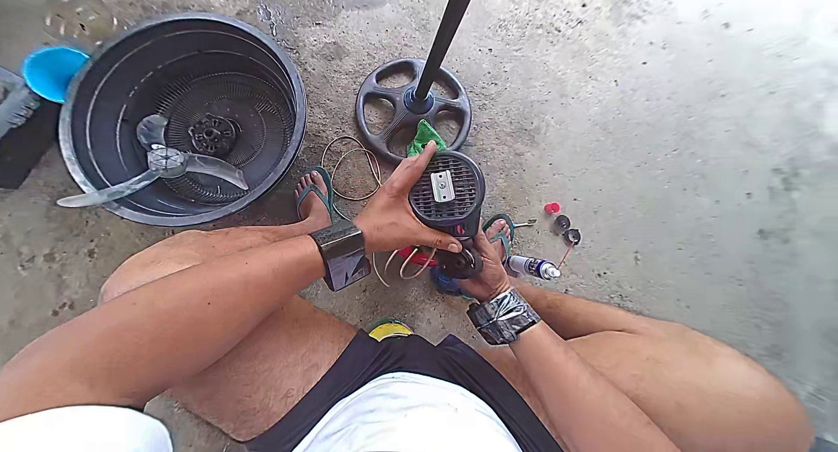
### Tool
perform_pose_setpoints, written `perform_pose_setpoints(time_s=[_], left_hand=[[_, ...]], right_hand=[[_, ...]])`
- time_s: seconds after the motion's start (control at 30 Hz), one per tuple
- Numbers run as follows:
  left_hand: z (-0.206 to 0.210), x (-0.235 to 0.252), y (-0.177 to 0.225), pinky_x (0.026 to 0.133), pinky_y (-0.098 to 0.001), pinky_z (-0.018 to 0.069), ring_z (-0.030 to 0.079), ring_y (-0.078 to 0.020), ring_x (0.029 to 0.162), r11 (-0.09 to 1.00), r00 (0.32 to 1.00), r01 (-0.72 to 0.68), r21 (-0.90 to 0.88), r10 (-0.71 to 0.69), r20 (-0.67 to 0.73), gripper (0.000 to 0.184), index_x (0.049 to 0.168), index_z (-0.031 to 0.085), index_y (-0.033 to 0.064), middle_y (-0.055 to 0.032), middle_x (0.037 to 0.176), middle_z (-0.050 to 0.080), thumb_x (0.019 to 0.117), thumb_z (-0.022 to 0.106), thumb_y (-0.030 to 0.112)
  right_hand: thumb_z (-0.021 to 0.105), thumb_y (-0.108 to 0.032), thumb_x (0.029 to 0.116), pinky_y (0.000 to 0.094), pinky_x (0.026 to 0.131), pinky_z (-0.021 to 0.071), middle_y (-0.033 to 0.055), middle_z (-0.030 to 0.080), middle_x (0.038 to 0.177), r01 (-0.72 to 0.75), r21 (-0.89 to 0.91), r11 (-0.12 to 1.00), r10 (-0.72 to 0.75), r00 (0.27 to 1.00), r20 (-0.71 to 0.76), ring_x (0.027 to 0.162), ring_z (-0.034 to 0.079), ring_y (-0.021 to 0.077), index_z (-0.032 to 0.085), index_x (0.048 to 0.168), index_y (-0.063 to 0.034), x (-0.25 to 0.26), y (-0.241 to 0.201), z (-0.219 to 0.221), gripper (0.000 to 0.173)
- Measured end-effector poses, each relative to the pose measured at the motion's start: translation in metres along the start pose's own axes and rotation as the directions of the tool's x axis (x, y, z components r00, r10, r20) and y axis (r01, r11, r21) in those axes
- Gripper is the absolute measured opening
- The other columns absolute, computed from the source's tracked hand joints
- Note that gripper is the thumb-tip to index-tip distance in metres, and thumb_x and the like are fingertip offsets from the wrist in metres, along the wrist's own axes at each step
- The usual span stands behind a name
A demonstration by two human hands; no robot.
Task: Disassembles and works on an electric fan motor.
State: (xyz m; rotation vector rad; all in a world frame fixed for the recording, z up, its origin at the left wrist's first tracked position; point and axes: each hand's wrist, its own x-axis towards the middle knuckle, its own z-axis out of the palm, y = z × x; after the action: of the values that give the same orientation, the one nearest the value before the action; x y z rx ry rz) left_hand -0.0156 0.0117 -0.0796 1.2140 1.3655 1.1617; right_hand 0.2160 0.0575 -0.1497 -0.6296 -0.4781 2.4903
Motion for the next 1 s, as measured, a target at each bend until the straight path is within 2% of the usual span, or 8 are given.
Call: perform_pose_setpoints(time_s=[0.1,0.23,0.33,0.6,0.8,0.87,0.93,1.0], left_hand=[[0.001,-0.003,-0.003,0.105,-0.0336,0.0542,0.055,-0.0107,0.13,0.995,0.996,-0.022,0.094,0.03,-0.082,0.139,0.163,0.018,0.0217,-0.0038,0.152,0.043,0.054,0.101,0.04],[-0.002,0.002,-0.001,0.104,-0.0361,0.0544,0.055,-0.0124,0.13,0.965,0.984,-0.13,0.23,0.154,-0.09,0.137,0.163,0.019,0.0149,-0.007,0.151,0.045,0.0551,0.1,0.043],[-0.004,0.004,0.001,0.102,-0.0374,0.0564,0.058,-0.0114,0.126,0.97,0.986,-0.113,0.217,0.137,-0.099,0.14,0.163,0.018,0.0213,-0.004,0.149,0.048,0.0527,0.101,0.041],[-0.01,0.001,0.0,0.112,-0.0377,0.0487,0.051,-0.021,0.137,0.88,0.928,-0.364,0.305,0.369,0.042,0.131,0.156,0.031,-0.0019,-0.0172,0.151,0.048,0.0524,0.101,0.038],[-0.01,-0.001,0.004,0.111,-0.0422,0.0504,0.052,-0.024,0.137,0.851,0.912,-0.399,0.34,0.409,0.047,0.13,0.155,0.032,-0.0006,-0.0176,0.15,0.049,0.0524,0.1,0.042],[-0.011,-0.003,0.006,0.111,-0.04,0.0513,0.054,-0.0199,0.135,0.937,0.947,-0.307,0.167,0.318,-0.044,0.136,0.16,0.023,0.0073,-0.0117,0.148,0.051,0.0514,0.103,0.031],[-0.014,-0.005,0.013,0.105,-0.0363,0.0559,0.059,-0.0157,0.128,0.985,0.973,-0.173,-0.012,0.169,-0.156,0.143,0.162,0.019,0.02,-0.0057,0.145,0.054,0.0474,0.104,0.018],[-0.023,-0.006,0.017,0.103,-0.034,0.0559,0.057,-0.0132,0.128,0.99,0.967,-0.13,-0.056,0.115,-0.226,0.143,0.163,0.016,0.0248,-0.0036,0.147,0.051,0.0481,0.101,0.012]], right_hand=[[0.046,-0.051,0.1058,0.0503,0.099,0.056,0.0197,0.069,0.12,-0.051,-0.012,0.999,0.05,0.997,-0.061,0.112,0.068,0.0312,0.058,0.132,-0.0056,0.006,-0.002,0.007,0.054],[0.022,-0.036,0.1127,0.0437,0.09,0.0594,0.0153,0.07,0.111,-0.08,-0.247,0.966,0.019,0.971,-0.237,0.103,0.07,0.0242,0.055,0.13,-0.0055,0.01,-0.014,0.024,0.048],[0.022,-0.036,0.1126,0.0438,0.09,0.0594,0.0159,0.07,0.112,-0.107,-0.338,0.935,0.014,0.964,-0.267,0.104,0.07,0.0248,0.053,0.133,-0.0056,0.006,-0.015,0.028,0.047],[0.028,-0.03,0.1107,0.0366,0.095,0.0562,0.0108,0.07,0.116,-0.045,-0.453,0.89,-0.052,0.978,-0.2,0.109,0.067,0.0185,0.055,0.128,-0.0059,-0.002,-0.019,0.023,0.04],[0.027,-0.025,0.1073,0.036,0.09,0.0581,0.0092,0.071,0.111,-0.018,-0.512,0.859,-0.076,0.984,-0.162,0.103,0.069,0.0176,0.058,0.124,-0.0058,-0.001,-0.02,0.022,0.041],[0.031,-0.013,0.1038,0.0337,0.085,0.0592,0.0078,0.072,0.109,0.051,-0.704,0.709,-0.197,0.972,-0.127,0.098,0.07,0.015,0.063,0.125,-0.0029,0.004,-0.022,0.014,0.04],[0.044,-0.002,0.0986,0.0294,0.086,0.0589,0.0071,0.073,0.115,0.12,-0.922,0.368,-0.329,0.944,-0.009,0.102,0.07,0.0109,0.067,0.128,-0.0021,0.009,-0.026,0.0,0.037],[0.061,-0.003,0.0915,0.0347,0.096,0.0551,0.0085,0.069,0.128,0.111,-0.993,0.04,-0.336,0.937,0.091,0.116,0.065,0.0151,0.065,0.135,-0.0077,0.012,-0.032,-0.01,0.044]])
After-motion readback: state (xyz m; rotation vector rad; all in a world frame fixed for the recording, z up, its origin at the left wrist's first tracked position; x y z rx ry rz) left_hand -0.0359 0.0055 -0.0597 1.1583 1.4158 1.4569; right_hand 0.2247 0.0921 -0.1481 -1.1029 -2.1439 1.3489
